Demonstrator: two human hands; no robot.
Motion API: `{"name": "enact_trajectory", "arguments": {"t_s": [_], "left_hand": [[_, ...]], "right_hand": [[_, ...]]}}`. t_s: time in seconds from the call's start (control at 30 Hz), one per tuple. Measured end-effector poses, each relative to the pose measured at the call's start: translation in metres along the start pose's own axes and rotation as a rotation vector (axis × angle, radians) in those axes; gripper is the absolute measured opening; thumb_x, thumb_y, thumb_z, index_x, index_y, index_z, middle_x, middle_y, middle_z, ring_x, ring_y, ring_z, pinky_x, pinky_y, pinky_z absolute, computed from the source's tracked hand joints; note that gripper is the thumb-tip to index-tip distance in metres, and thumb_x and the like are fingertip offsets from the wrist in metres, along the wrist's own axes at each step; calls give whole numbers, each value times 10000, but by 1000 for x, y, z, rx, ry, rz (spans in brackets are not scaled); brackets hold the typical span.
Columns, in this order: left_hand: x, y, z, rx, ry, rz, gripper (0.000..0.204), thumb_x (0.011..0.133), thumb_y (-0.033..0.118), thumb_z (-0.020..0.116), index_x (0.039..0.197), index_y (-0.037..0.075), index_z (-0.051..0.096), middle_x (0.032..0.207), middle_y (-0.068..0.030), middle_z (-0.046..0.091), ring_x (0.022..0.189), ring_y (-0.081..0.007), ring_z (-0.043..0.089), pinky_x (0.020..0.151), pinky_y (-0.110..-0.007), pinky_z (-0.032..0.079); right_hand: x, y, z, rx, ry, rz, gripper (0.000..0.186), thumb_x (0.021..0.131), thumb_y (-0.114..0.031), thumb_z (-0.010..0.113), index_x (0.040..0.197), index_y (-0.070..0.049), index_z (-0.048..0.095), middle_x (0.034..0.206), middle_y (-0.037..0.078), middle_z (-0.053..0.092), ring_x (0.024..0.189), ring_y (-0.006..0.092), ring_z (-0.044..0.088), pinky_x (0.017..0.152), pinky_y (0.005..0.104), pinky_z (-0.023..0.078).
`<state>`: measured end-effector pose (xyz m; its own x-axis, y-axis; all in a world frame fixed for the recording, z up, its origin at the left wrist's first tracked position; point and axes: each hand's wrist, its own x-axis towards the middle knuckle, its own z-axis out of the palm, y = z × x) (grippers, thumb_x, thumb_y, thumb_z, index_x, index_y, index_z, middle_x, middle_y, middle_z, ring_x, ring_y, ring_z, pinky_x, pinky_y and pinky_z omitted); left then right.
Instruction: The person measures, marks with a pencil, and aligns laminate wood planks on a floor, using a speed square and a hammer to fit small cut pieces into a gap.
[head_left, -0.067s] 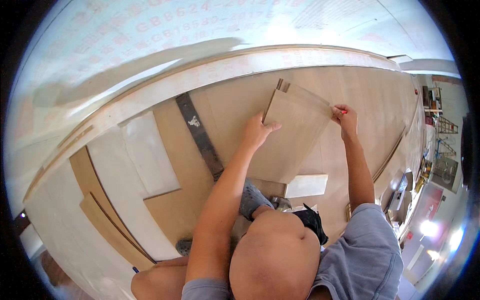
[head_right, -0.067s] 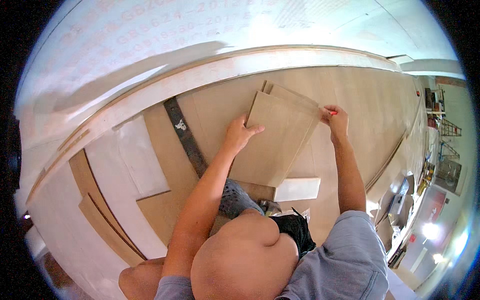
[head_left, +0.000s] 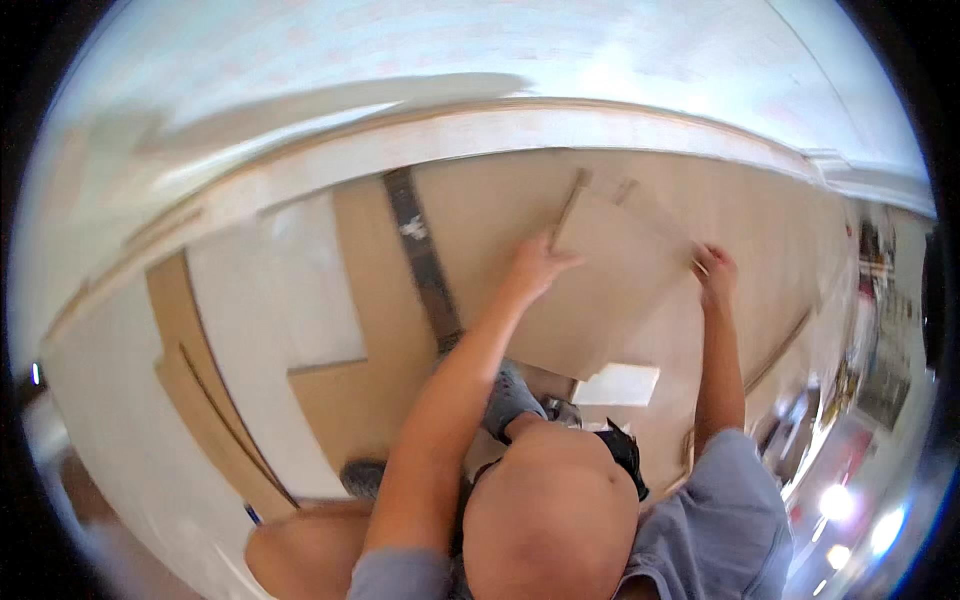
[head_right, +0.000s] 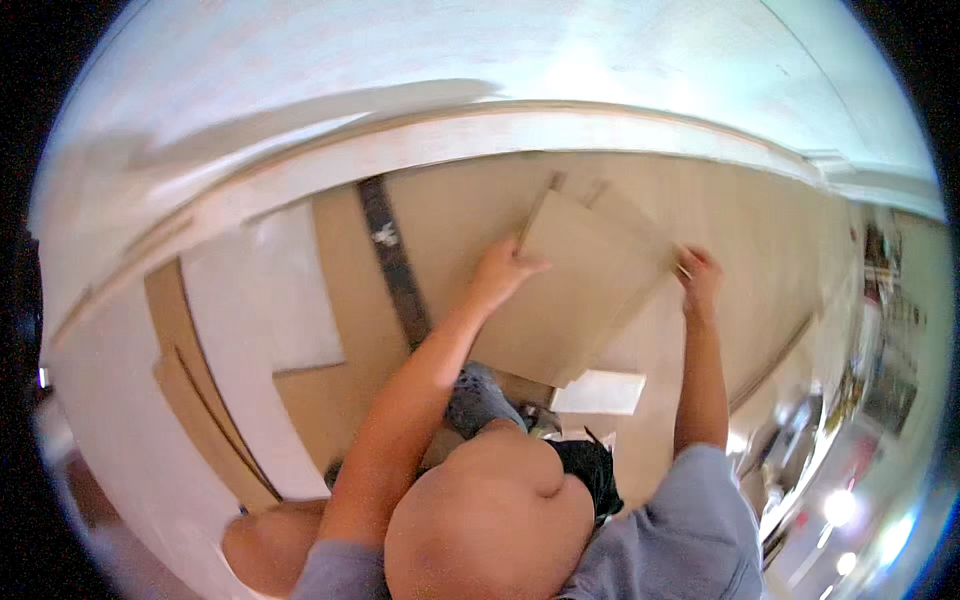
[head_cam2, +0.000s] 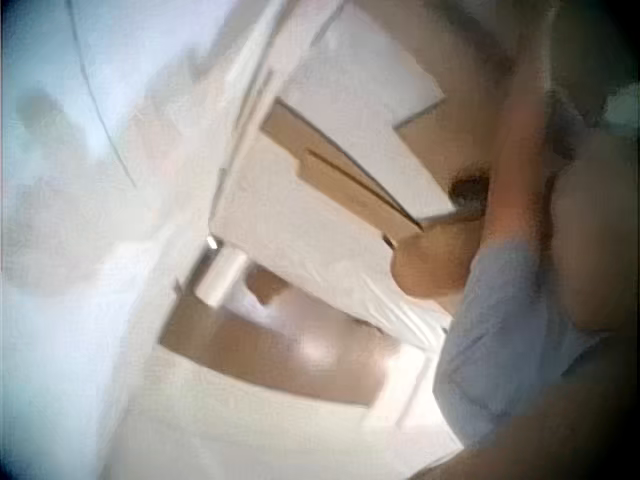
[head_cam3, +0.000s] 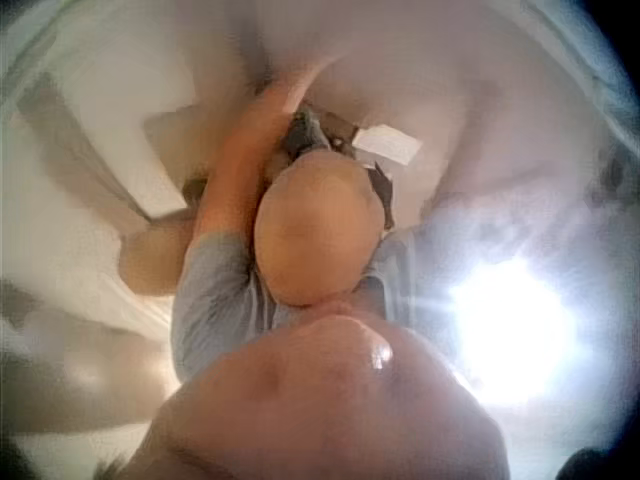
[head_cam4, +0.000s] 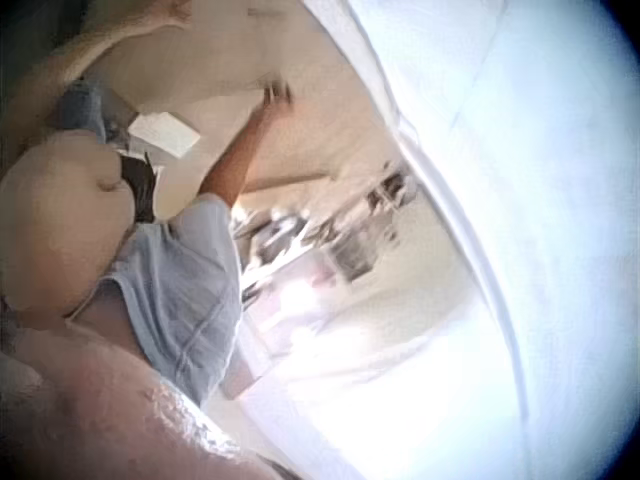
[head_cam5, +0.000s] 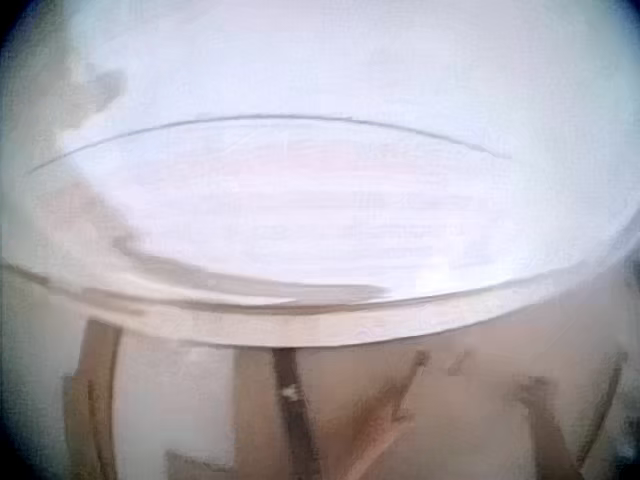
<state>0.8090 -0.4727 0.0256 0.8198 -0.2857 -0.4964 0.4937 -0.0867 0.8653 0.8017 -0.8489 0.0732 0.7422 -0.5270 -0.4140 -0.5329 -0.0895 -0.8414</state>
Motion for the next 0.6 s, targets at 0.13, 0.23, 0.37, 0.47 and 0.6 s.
{"name": "enact_trajectory", "arguments": {"t_s": [0.13, 0.23, 0.37, 0.47, 0.6], "left_hand": [[20, 32, 3, 45, -53, 155, 491, 735, 358, 836, 1059, 16, 701, 945, -187, 704, 865, -353, 669, 788, -436, 519], [12, 17, 3, 53, 85, 214, 506, 736, 336, 830, 1081, -4, 685, 985, -217, 681, 914, -372, 653, 813, -444, 507], [29, 1, 27, 99, 73, 272, 604, 734, 287, 835, 1225, 5, 625, 1188, -240, 607, 1096, -387, 590, 925, -456, 471], [22, 9, 23, 24, -17, 254, 780, 737, 274, 840, 1395, 25, 503, 1348, -243, 522, 1215, -415, 514, 1046, -461, 422], [8, 11, 17, 112, 151, 336, 720, 847, 355, 758, 1409, 1, 480, 1405, -246, 491, 1296, -399, 472, 1095, -444, 389]], "right_hand": [[29, 11, -127, 487, 0, -195, 326, 984, -94, 579, 1286, 20, 539, 1173, 130, 620, 1082, 290, 599, 942, 438, 532], [-28, -33, -87, 675, 107, -49, 322, 1024, -171, 548, 1240, 66, 583, 1237, 140, 627, 1119, 265, 588, 985, 401, 499], [21, -2, -191, 170, 251, -115, 319, 1030, -178, 523, 1190, 84, 608, 1214, 154, 623, 1082, 268, 599, 914, 418, 509], [-35, -120, -160, -457, 468, -671, 355, 1046, -250, 487, 1168, 46, 640, 1150, 124, 654, 1039, 264, 615, 861, 394, 516], [-117, -269, -69, -728, 687, -856, 353, 1027, -302, 540, 1190, -11, 655, 1202, 136, 670, 1021, 271, 647, 871, 377, 521]]}}
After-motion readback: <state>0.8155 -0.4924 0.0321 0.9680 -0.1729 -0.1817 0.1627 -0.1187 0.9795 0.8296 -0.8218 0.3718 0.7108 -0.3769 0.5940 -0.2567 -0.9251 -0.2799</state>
